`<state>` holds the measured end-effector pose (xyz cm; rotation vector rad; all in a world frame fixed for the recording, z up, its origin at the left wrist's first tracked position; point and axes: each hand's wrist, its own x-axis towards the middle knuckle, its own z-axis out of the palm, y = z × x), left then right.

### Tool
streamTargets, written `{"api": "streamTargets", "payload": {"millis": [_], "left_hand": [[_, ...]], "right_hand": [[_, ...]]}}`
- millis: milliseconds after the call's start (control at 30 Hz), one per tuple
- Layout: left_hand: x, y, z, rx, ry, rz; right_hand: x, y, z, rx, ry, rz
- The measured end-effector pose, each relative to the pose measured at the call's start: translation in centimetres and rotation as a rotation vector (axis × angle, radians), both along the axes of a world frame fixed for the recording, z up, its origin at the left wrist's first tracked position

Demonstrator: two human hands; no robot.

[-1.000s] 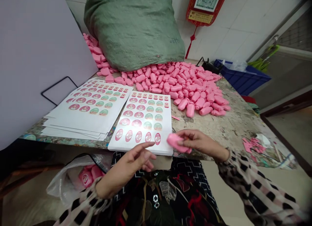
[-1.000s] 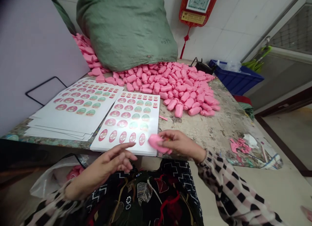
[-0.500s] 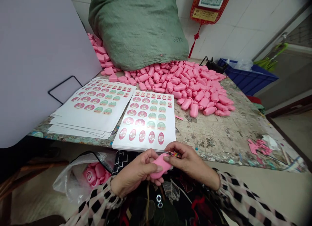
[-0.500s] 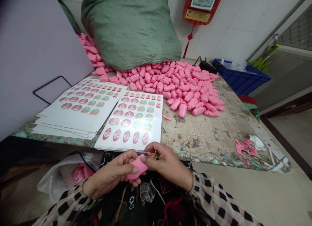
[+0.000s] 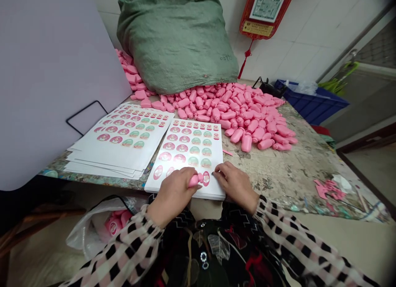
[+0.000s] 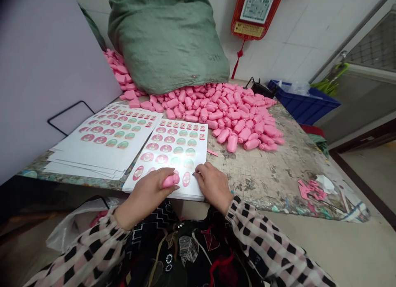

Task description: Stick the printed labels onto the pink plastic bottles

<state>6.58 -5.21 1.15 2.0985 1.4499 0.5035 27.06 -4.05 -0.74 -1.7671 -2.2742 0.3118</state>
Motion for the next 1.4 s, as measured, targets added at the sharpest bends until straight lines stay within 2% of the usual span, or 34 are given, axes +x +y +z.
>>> {"api": "streamTargets", "payload": {"millis": [100,233,467,667,867,1100,1400], "left_hand": [[0.2,1.0,-1.0,0.071,0.136,-0.066],[0.2,1.5,-1.9,0.052,0.241,-0.077],[0.1,1.7,-1.6,0.008,0.274,-0.085],[0.1,1.8,-1.7,0.007,0.250,-0.094],[0.0,1.8,-1.8,-0.005,0.229,-0.108],[-0.1,1.8,-2.0,0.023,0.221,-0.126],[-0.2,1.8,-2.3,0.051,0.236,-0.139]], "right_hand": [[-0.6,0.2,0.1,0.036,-0.091,0.015],[-0.6,0.6,0.3,0.022,-0.131,0.054],[0.0,1.5,0.6,-0.014,-0.135,0.163],[0.6,1.7,0.3,-0.065,-0.042,0.201],[0.6,0.9,-0.5,-0.088,0.096,0.142],[-0.5,-1.2,-1.3,-0.055,0.208,-0.065],[-1.6,-3.1,-0.8,-0.099,0.211,-0.070]]}}
